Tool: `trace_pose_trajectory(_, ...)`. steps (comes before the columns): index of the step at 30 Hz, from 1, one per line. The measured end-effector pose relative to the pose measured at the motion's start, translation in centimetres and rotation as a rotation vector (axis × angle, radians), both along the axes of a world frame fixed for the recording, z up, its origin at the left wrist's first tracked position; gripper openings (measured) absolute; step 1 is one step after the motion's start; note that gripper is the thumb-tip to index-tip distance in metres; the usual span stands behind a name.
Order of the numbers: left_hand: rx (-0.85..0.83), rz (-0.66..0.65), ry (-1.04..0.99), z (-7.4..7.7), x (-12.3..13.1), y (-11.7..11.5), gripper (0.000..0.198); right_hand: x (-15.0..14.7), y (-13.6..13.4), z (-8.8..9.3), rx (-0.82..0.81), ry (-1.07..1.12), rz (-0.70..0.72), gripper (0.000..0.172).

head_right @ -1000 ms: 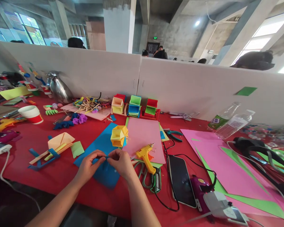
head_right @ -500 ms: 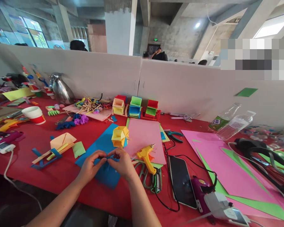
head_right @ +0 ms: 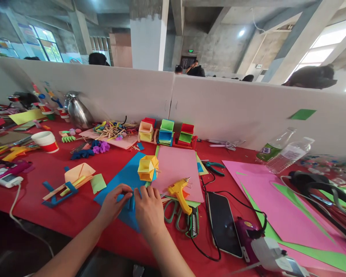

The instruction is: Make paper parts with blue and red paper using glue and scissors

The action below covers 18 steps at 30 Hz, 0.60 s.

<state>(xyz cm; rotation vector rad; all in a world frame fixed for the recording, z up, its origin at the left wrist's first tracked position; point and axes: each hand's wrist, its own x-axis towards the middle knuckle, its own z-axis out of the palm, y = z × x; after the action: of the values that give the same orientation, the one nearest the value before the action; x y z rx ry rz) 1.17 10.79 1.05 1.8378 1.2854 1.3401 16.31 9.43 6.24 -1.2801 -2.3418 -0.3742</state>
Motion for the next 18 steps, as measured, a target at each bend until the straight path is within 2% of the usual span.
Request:
trace_pose_trajectory(2,0.010,0.011,-0.002,0.1,0.0,-0.1,0.016,0.5,-0.2,-0.2,0.009,0.050,-0.032,0.025)
trace_pose_trajectory(6,0.019,0.043,-0.019,0.5,0.0,-0.2,0.018,1.3,-0.2,0.2,-0.099,0.326,0.004,0.011)
trace_pose_trajectory(9,0.025,0.054,-0.030,0.7,0.0,-0.3,0.018,1.2,-0.1,1.3,-0.223,0.551,0.092,0.018)
trace_pose_trajectory(12,0.034,0.052,-0.032,0.8,0.0,-0.3,0.016,0.8,0.3,2.1,-0.334,0.676,0.130,0.021)
trace_pose_trajectory(16,0.031,0.019,-0.019,0.8,0.0,-0.4,0.016,0.5,1.6,0.8,-0.447,0.699,0.039,0.034)
trace_pose_trajectory(18,0.035,0.003,-0.018,0.8,0.0,-0.4,0.017,0.5,2.2,-0.4,-0.447,0.732,0.062,0.030)
